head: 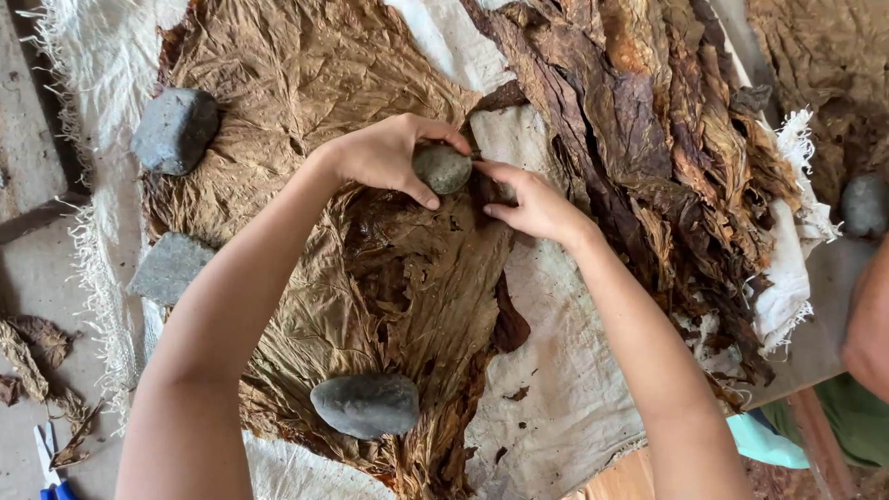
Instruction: The person uses smooth stones to press and flatten a large, fibrous material laid out on a white cloth. They repeatedly lift the stones, adjust the material, and reposition the stones to weigh down different sections.
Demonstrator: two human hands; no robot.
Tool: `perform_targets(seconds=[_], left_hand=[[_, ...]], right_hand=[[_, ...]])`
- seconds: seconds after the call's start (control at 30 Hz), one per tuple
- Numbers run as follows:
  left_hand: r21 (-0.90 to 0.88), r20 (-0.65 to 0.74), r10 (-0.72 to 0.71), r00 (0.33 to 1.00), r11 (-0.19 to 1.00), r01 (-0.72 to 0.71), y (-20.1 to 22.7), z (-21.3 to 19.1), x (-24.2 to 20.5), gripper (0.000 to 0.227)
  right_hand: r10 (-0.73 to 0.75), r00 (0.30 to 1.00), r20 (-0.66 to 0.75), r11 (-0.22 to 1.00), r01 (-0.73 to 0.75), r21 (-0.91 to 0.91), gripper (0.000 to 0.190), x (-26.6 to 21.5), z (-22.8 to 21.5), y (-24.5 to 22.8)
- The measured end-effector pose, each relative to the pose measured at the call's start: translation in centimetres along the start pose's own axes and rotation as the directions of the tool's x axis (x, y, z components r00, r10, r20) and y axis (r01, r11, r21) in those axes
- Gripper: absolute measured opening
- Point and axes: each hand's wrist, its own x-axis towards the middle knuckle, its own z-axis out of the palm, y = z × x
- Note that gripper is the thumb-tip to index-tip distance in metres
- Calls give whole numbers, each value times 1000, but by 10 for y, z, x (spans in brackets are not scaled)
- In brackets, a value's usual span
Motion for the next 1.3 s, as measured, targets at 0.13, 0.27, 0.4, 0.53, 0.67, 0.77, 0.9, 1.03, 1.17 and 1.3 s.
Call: perform_targets(seconds=[0.13,0.27,0.4,0.53,0.67,0.77,0.9,1.03,1.17,1.3], left_hand=[[-227,-23,175,984,958,-176,-60,13,21,95],[-417,-116,265,957,862,-289,-82,17,38,91],[-484,-140,288,947,814,-319,-85,22,42,92],[-484,-95,298,950,820,-305,-75,12,35,93],[-374,-121,252,960,884,-280,-48,-15,10,97],[-128,-130,159,979,976,-176,-31,-32,10,93],[-48,-145,150,978,986,-158,-45,-16,50,85],[-132,-96,237,967,960,-249,-86,9,99,86],[-229,-99,269,958,931,-285,-93,4,110,78],[-274,-27,238,971,932,-236,-79,3,109,79]], right_hand=[[-32,994,-106,999,32,4,58,19,-12,14],[-89,870,-484,996,65,-66,34,49,-35,46],[-147,737,-660,971,235,47,30,141,-24,60],[112,856,-504,983,-22,182,59,178,-9,42],[73,911,-405,872,138,469,58,149,-36,46],[111,913,-392,870,101,483,50,121,-39,30],[85,892,-443,919,102,381,39,132,-35,64],[75,926,-369,988,-18,156,29,78,-34,39],[61,998,-15,998,-62,-30,51,18,-31,-6],[48,997,-57,998,-46,41,32,38,-34,20]])
